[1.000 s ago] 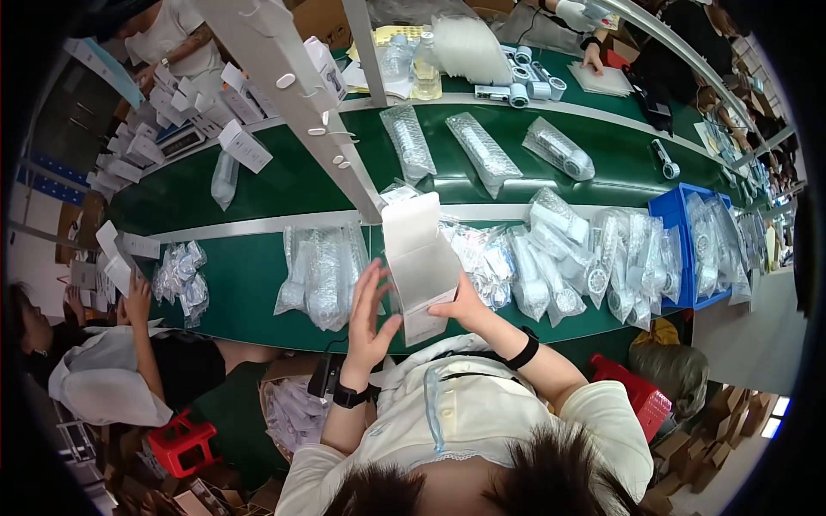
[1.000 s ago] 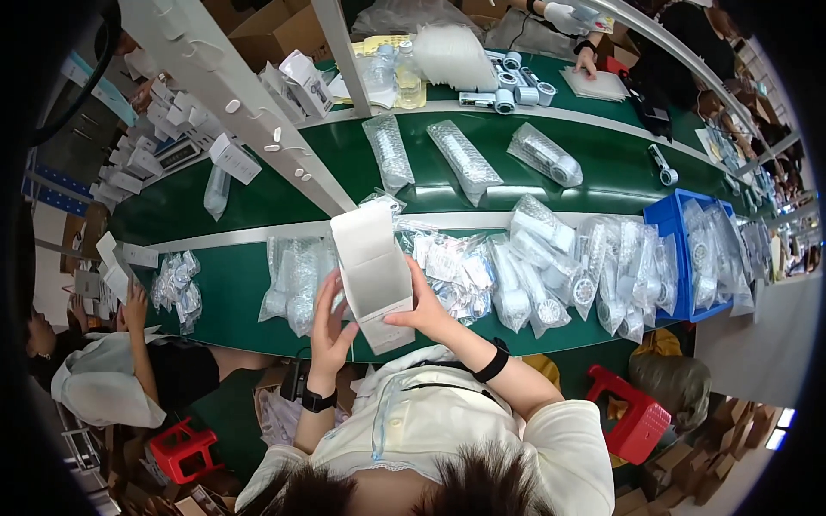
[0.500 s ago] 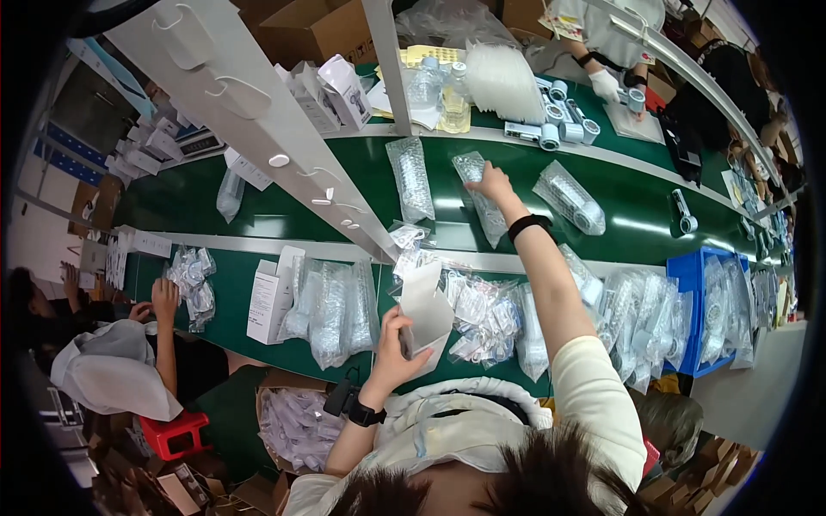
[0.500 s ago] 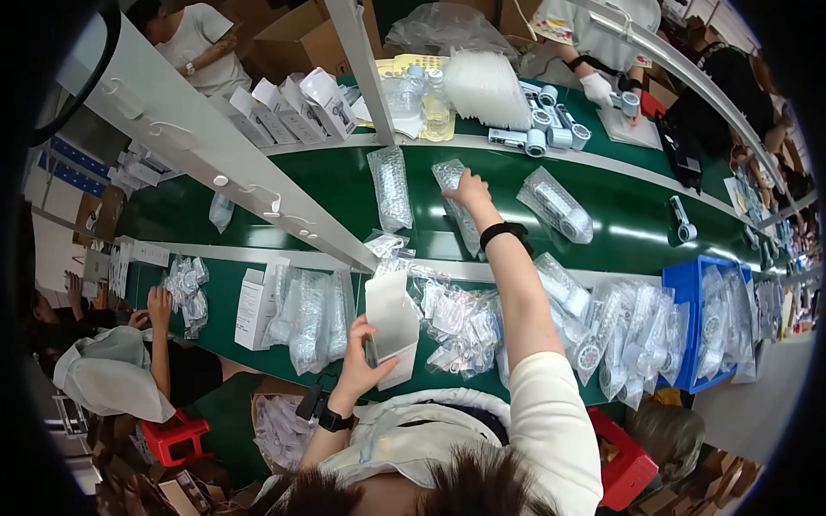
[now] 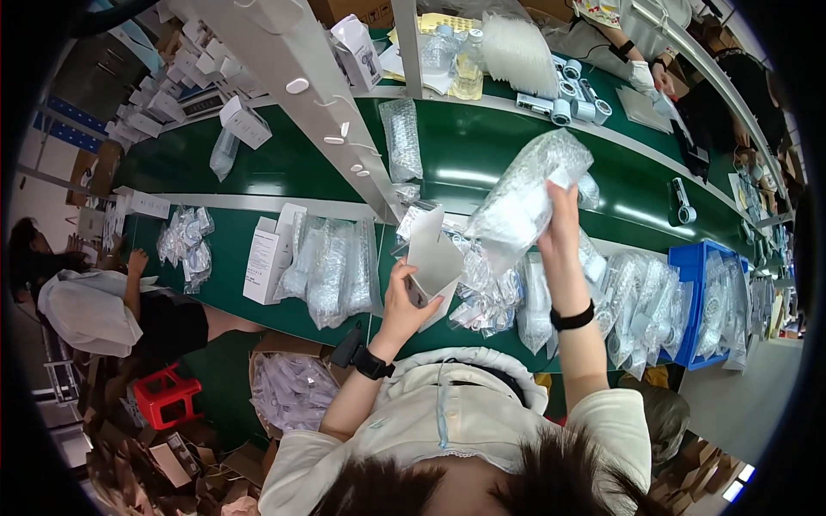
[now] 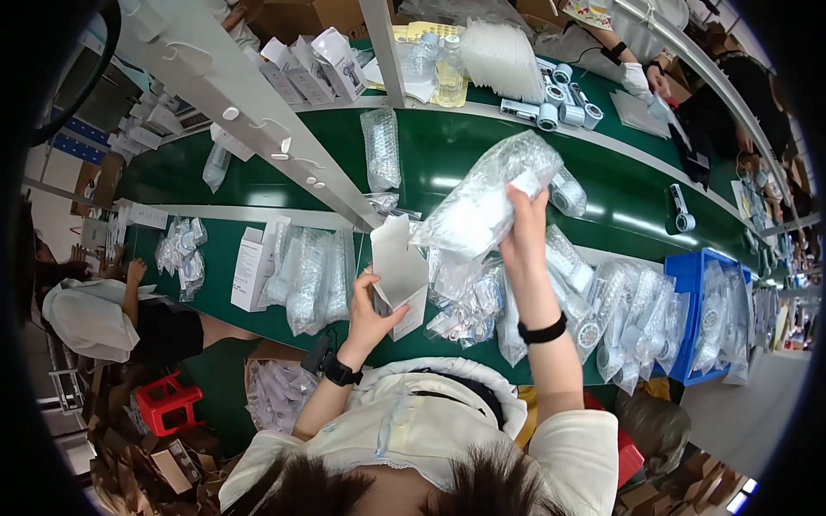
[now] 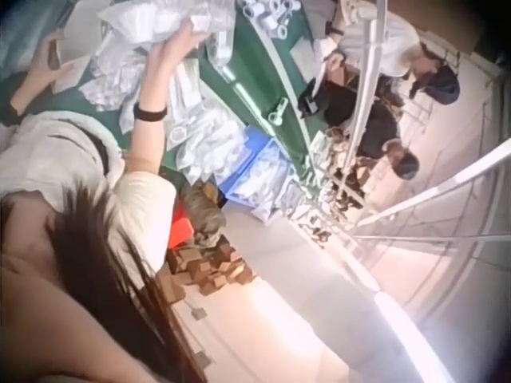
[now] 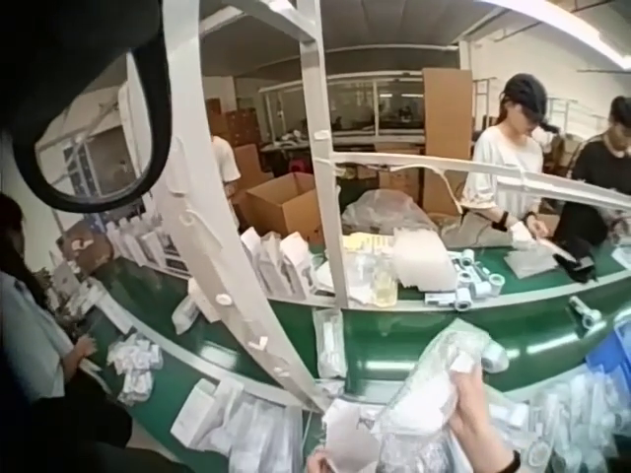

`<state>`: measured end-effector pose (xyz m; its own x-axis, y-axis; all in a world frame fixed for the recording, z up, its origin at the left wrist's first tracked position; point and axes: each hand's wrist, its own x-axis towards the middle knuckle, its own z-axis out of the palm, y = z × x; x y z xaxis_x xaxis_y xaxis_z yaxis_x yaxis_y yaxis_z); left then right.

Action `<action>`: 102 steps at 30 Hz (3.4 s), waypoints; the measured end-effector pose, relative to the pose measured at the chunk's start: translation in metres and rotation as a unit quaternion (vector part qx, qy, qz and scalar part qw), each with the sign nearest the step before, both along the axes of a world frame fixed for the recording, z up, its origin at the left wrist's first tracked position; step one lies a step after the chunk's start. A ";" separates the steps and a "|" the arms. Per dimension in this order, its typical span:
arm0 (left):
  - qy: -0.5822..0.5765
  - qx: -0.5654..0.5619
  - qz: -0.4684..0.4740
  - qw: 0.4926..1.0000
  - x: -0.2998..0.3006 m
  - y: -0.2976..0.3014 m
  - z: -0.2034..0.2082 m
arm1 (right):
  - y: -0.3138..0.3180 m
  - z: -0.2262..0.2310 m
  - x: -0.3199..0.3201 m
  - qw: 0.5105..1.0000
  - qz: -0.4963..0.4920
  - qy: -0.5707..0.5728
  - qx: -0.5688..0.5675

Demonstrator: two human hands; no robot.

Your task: Packaging small electronic components into individual cardboard boxes on an assembly line.

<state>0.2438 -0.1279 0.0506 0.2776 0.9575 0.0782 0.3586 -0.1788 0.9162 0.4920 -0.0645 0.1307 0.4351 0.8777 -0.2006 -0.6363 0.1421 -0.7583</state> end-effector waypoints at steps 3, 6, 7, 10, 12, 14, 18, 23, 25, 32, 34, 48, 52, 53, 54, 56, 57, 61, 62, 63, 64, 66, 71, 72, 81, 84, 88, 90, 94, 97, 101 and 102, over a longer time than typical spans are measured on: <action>-0.048 0.017 0.030 0.998 0.008 -0.009 -0.010 | -0.037 -0.008 -0.057 0.995 -0.096 -0.011 -0.017; 0.052 0.046 0.097 0.993 0.008 -0.026 -0.016 | -0.052 -0.030 -0.106 0.977 -0.152 -0.142 -0.043; 0.053 0.046 0.098 0.993 0.007 -0.032 -0.017 | -0.056 -0.030 -0.115 0.950 -0.176 -0.248 -0.066; 0.056 0.081 0.127 0.987 0.003 -0.047 -0.021 | -0.075 -0.029 -0.123 0.863 -0.166 -0.473 0.062; 0.037 0.106 0.126 0.986 0.000 -0.056 -0.027 | -0.082 -0.028 -0.124 0.794 -0.152 -0.575 0.127; -0.001 0.157 0.119 0.980 -0.002 -0.063 -0.033 | -0.087 -0.029 -0.120 0.787 -0.102 -0.599 0.111; 0.037 0.148 0.117 0.981 0.005 -0.067 -0.029 | -0.082 -0.028 -0.116 0.778 -0.126 -0.610 0.078; -0.018 0.168 0.090 0.982 0.023 -0.053 -0.020 | -0.076 -0.032 -0.112 0.756 -0.157 -0.631 0.070; 0.040 0.116 0.069 0.990 0.021 -0.053 -0.028 | -0.088 -0.034 -0.116 0.740 -0.076 -0.660 0.108; -0.069 0.104 0.017 0.992 -0.022 -0.042 -0.022 | -0.120 -0.032 -0.096 0.612 0.137 -0.770 0.115; -0.034 0.121 -0.034 0.992 -0.032 -0.045 -0.023 | -0.122 -0.043 -0.090 0.672 0.168 -0.702 0.166; -0.006 -0.091 0.113 0.989 -0.031 -0.049 0.010 | -0.117 -0.073 -0.133 0.906 0.277 -0.319 -0.028; -0.020 -0.031 0.147 0.988 -0.026 -0.049 0.010 | -0.109 -0.083 -0.137 0.899 0.232 -0.370 -0.039; -0.096 -0.018 0.131 0.987 -0.027 -0.050 0.011 | -0.103 -0.081 -0.136 0.866 0.250 -0.431 -0.047; -0.171 -0.006 0.113 0.979 -0.028 -0.051 0.013 | -0.096 -0.078 -0.135 0.828 0.267 -0.491 -0.054; -0.276 -0.086 0.115 0.950 -0.037 -0.050 0.022 | -0.088 -0.075 -0.134 0.787 0.279 -0.547 -0.062; -0.376 -0.166 0.117 0.904 -0.043 -0.049 0.026 | -0.085 -0.075 -0.135 0.775 0.271 -0.567 -0.063; -0.346 -0.236 0.091 0.904 -0.057 -0.045 0.021 | -0.087 -0.066 -0.144 0.797 0.217 -0.562 -0.044; -0.282 -0.230 0.076 0.928 -0.059 -0.043 0.019 | -0.091 -0.061 -0.146 0.840 0.171 -0.514 -0.027; -0.283 -0.229 0.079 0.928 -0.059 -0.041 0.020 | -0.095 -0.057 -0.148 0.878 0.126 -0.462 -0.010; -0.213 -0.207 0.084 0.951 -0.057 -0.040 0.021 | -0.100 -0.053 -0.146 0.878 0.129 -0.462 -0.008; -0.069 -0.163 0.088 0.980 -0.050 -0.039 0.021 | -0.117 -0.044 -0.131 0.771 0.050 -0.618 0.142; -0.136 -0.065 0.071 0.986 -0.039 -0.042 0.012 | -0.112 -0.028 -0.141 0.606 0.140 -0.751 0.221; -0.142 -0.053 0.047 0.987 -0.043 -0.044 0.012 | -0.111 -0.027 -0.136 0.606 0.136 -0.754 0.215; -0.119 0.084 -0.033 0.989 -0.062 -0.058 0.013 | 0.018 -0.131 -0.083 0.708 0.080 -0.702 0.013; -0.049 0.123 -0.061 0.989 -0.042 -0.047 0.027 | 0.076 -0.190 -0.092 0.670 0.121 -0.732 -0.030; 0.109 0.093 -0.038 0.989 -0.050 -0.046 0.037 | 0.086 -0.177 -0.113 0.566 0.327 -0.750 -0.104; 0.095 0.104 -0.020 0.990 -0.047 -0.042 0.036 | 0.079 -0.172 -0.093 0.626 0.264 -0.732 -0.046; 0.039 -0.048 0.074 0.995 -0.051 -0.039 0.046 | 0.029 -0.094 -0.074 0.811 0.088 -0.576 0.056; 0.040 -0.029 0.099 0.994 -0.048 -0.028 0.041 | -0.044 -0.009 -0.069 0.899 0.002 -0.435 0.052; 0.030 -0.018 0.097 0.995 -0.047 -0.016 0.033 | -0.085 0.013 -0.087 0.706 0.237 -0.565 0.355; 0.026 -0.017 0.093 0.995 -0.048 -0.015 0.031 | -0.085 0.015 -0.099 0.641 0.273 -0.606 0.385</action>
<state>0.1959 -0.1430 0.0819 0.0987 0.9945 0.0347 0.4293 -0.0740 0.9001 0.3931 -0.1495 0.1459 -0.5514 0.6010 0.5786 0.2382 0.7781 -0.5812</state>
